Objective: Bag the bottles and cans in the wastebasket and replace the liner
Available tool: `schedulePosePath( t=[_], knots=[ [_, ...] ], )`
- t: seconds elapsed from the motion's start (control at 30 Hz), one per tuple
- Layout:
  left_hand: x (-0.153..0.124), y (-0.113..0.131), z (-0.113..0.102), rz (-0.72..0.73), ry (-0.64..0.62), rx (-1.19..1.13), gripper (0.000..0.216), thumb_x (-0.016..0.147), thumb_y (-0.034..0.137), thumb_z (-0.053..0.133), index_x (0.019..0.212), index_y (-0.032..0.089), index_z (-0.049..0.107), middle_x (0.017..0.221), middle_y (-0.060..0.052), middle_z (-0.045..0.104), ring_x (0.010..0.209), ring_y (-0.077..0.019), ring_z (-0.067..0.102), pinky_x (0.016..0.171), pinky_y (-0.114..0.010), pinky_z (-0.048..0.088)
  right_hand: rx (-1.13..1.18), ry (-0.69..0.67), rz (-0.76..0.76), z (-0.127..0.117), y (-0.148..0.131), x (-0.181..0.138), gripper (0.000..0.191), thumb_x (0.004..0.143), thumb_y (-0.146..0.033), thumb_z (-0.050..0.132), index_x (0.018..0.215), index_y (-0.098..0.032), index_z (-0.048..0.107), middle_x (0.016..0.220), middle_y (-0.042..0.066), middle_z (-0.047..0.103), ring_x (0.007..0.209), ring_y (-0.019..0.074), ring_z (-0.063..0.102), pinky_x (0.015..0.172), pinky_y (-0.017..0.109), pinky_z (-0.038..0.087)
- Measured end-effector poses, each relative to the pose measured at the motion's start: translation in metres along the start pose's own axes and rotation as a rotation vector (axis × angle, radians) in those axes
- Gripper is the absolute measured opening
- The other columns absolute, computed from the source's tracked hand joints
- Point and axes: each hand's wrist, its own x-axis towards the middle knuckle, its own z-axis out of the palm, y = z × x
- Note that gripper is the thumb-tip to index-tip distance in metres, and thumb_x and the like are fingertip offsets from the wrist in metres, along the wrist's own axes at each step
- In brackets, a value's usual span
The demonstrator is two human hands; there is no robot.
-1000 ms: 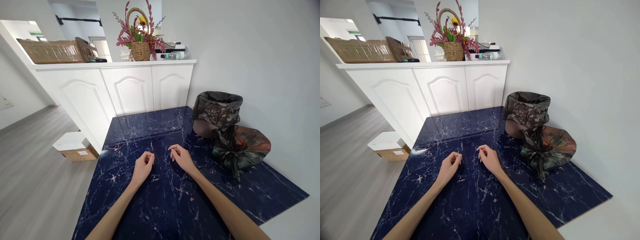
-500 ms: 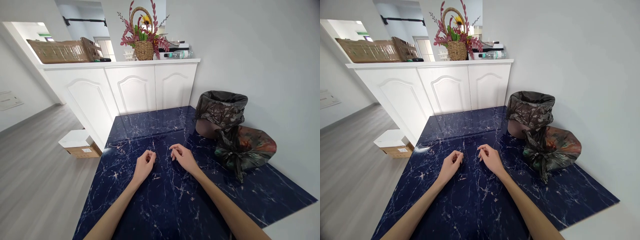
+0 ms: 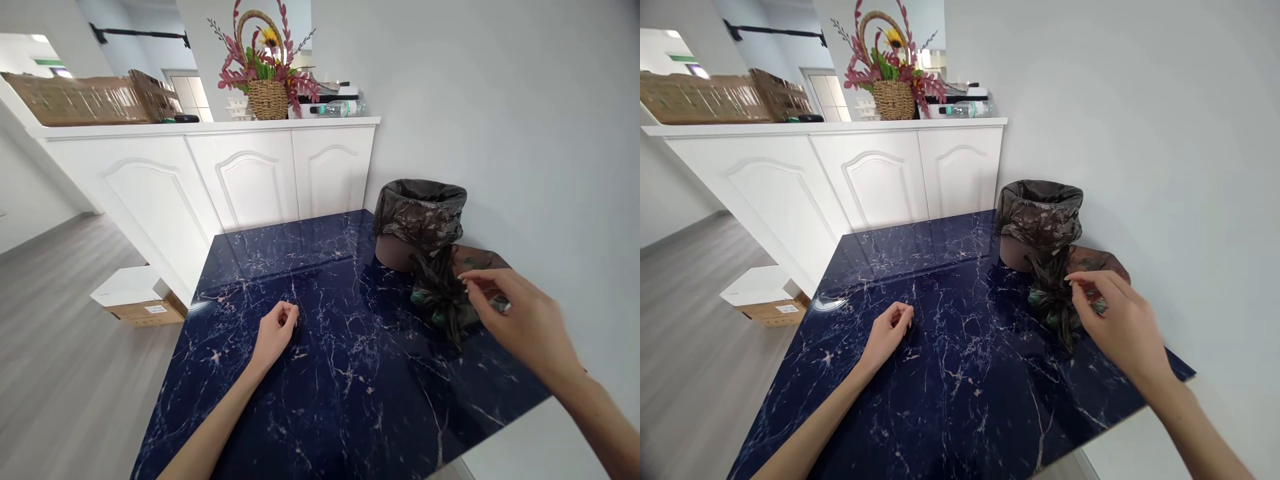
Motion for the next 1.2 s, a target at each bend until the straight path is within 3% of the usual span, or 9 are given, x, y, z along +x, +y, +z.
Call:
schedulePosePath(
  t=[0.1, 0.23, 0.4, 0.6, 0.77, 0.93, 1.1, 1.2],
  knots=[
    [0.001, -0.002, 0.0, 0.001, 0.005, -0.001, 0.04, 0.097, 0.059, 0.059, 0.083, 0.022, 0.063, 0.073, 0.002, 0.06, 0.063, -0.0147, 0.054, 0.063, -0.027, 0.042, -0.061, -0.082, -0.082, 0.0, 0.029, 0.001, 0.039, 0.106, -0.055, 0.048, 0.111, -0.027, 0.073, 0.116, 0.012, 0.074, 0.073, 0.0196, 0.069, 0.064, 0.037, 0.052],
    [0.001, -0.001, 0.001, -0.003, 0.008, 0.0, 0.041, 0.096, 0.061, 0.059, 0.084, 0.022, 0.063, 0.072, 0.002, 0.06, 0.063, -0.015, 0.054, 0.063, -0.027, 0.042, -0.072, -0.254, -0.064, 0.014, 0.06, -0.006, 0.04, 0.104, -0.056, 0.048, 0.123, -0.027, 0.07, 0.133, 0.01, 0.072, 0.061, 0.0159, 0.067, 0.057, 0.037, 0.051],
    [0.001, 0.0, 0.001, -0.006, 0.004, 0.0, 0.043, 0.096, 0.062, 0.059, 0.084, 0.022, 0.063, 0.072, 0.001, 0.061, 0.062, -0.0152, 0.053, 0.062, -0.027, 0.042, -0.078, -0.379, 0.008, 0.033, 0.078, -0.014, 0.042, 0.1, -0.055, 0.055, 0.129, -0.027, 0.066, 0.121, 0.009, 0.076, 0.067, 0.0215, 0.073, 0.052, 0.034, 0.049],
    [0.001, -0.001, 0.001, 0.009, 0.006, 0.002, 0.042, 0.096, 0.062, 0.059, 0.083, 0.022, 0.062, 0.072, 0.001, 0.061, 0.062, -0.0151, 0.054, 0.062, -0.027, 0.042, -0.157, -0.351, 0.009, 0.046, 0.076, -0.021, 0.036, 0.101, -0.053, 0.049, 0.114, -0.024, 0.066, 0.111, 0.009, 0.077, 0.071, 0.0241, 0.071, 0.058, 0.036, 0.049],
    [0.001, 0.0, 0.001, 0.023, 0.01, 0.021, 0.04, 0.097, 0.06, 0.058, 0.083, 0.022, 0.062, 0.07, 0.002, 0.06, 0.062, -0.0154, 0.054, 0.062, -0.027, 0.043, -0.056, -0.337, -0.049, 0.051, 0.05, -0.03, 0.029, 0.105, -0.049, 0.048, 0.109, -0.024, 0.062, 0.107, 0.01, 0.074, 0.074, 0.024, 0.071, 0.065, 0.038, 0.052],
    [-0.004, 0.004, 0.002, 0.078, 0.015, 0.071, 0.039, 0.1, 0.057, 0.056, 0.083, 0.022, 0.062, 0.071, 0.001, 0.062, 0.063, -0.0159, 0.055, 0.063, -0.028, 0.042, 0.083, -0.337, -0.133, 0.06, -0.001, -0.039, 0.019, 0.107, -0.041, 0.05, 0.111, -0.025, 0.06, 0.108, 0.01, 0.072, 0.086, 0.0255, 0.072, 0.077, 0.039, 0.057],
    [-0.014, 0.014, 0.005, 0.211, -0.063, 0.12, 0.033, 0.103, 0.051, 0.056, 0.086, 0.023, 0.063, 0.074, 0.0, 0.062, 0.065, -0.0167, 0.054, 0.065, -0.029, 0.042, 0.267, -0.328, -0.247, 0.085, -0.062, -0.043, 0.009, 0.108, -0.031, 0.052, 0.113, -0.027, 0.058, 0.107, 0.008, 0.07, 0.096, 0.0266, 0.073, 0.086, 0.041, 0.059],
    [-0.021, 0.018, 0.006, 0.363, -0.117, 0.171, 0.02, 0.1, 0.043, 0.061, 0.095, 0.023, 0.065, 0.091, -0.004, 0.068, 0.08, -0.0198, 0.062, 0.077, -0.032, 0.048, 0.374, -0.339, -0.323, 0.105, -0.1, -0.043, 0.009, 0.107, -0.024, 0.053, 0.114, -0.027, 0.058, 0.107, 0.008, 0.069, 0.099, 0.0264, 0.072, 0.086, 0.041, 0.06]
  ],
)
